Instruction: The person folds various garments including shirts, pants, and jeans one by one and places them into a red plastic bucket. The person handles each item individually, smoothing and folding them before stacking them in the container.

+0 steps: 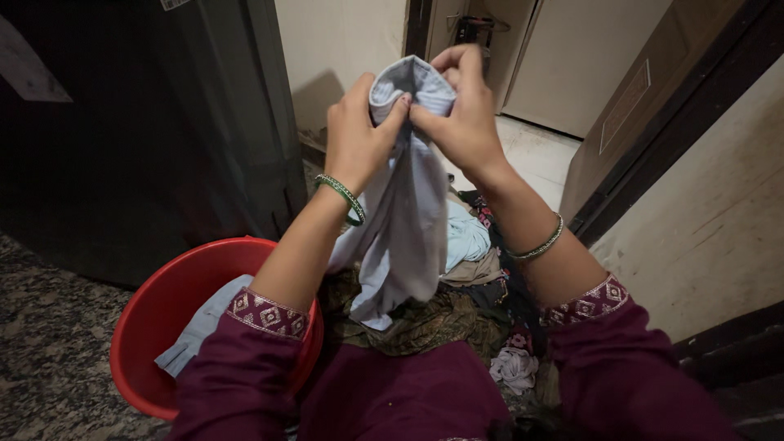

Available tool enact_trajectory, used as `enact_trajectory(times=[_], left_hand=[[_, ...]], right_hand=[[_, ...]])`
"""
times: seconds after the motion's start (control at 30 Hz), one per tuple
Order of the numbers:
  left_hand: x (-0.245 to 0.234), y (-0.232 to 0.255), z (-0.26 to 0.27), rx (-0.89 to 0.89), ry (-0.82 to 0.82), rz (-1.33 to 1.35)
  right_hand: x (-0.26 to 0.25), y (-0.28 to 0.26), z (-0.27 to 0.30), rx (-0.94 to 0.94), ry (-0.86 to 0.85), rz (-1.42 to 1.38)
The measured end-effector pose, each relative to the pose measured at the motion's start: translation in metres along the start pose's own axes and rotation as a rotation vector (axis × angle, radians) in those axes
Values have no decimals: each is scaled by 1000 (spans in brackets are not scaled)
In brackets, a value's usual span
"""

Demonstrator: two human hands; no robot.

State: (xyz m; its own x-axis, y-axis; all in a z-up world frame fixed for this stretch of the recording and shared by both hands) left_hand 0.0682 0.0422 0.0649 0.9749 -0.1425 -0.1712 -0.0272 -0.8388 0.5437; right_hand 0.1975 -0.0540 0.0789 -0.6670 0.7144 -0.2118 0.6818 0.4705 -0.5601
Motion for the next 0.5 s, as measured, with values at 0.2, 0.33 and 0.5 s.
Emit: enact_trajectory(times=[0.2,0.33,0.5], left_hand=[[12,9,-6,-30,-234,480],[12,21,-2,0,-406,452],[5,34,0,115,-429,505]], right_hand=[[14,6,-3,341,-245,-696],[1,2,-12,275,-218,-420],[-7,3,-23,165,-179,-262]])
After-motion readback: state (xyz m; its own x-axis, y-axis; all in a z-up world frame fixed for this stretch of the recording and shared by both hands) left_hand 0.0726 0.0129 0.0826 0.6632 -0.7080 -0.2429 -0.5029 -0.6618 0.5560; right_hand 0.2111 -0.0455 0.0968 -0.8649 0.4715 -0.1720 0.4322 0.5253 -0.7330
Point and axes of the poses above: each hand's wrist, its own z-axis away from the middle knuckle, its own x-axis out of the palm, y = z × x, the point moved 10 cm from there along -z, towards the middle knuckle, and after that the axes turned 6 degrees about y, right-handed, at the moved point
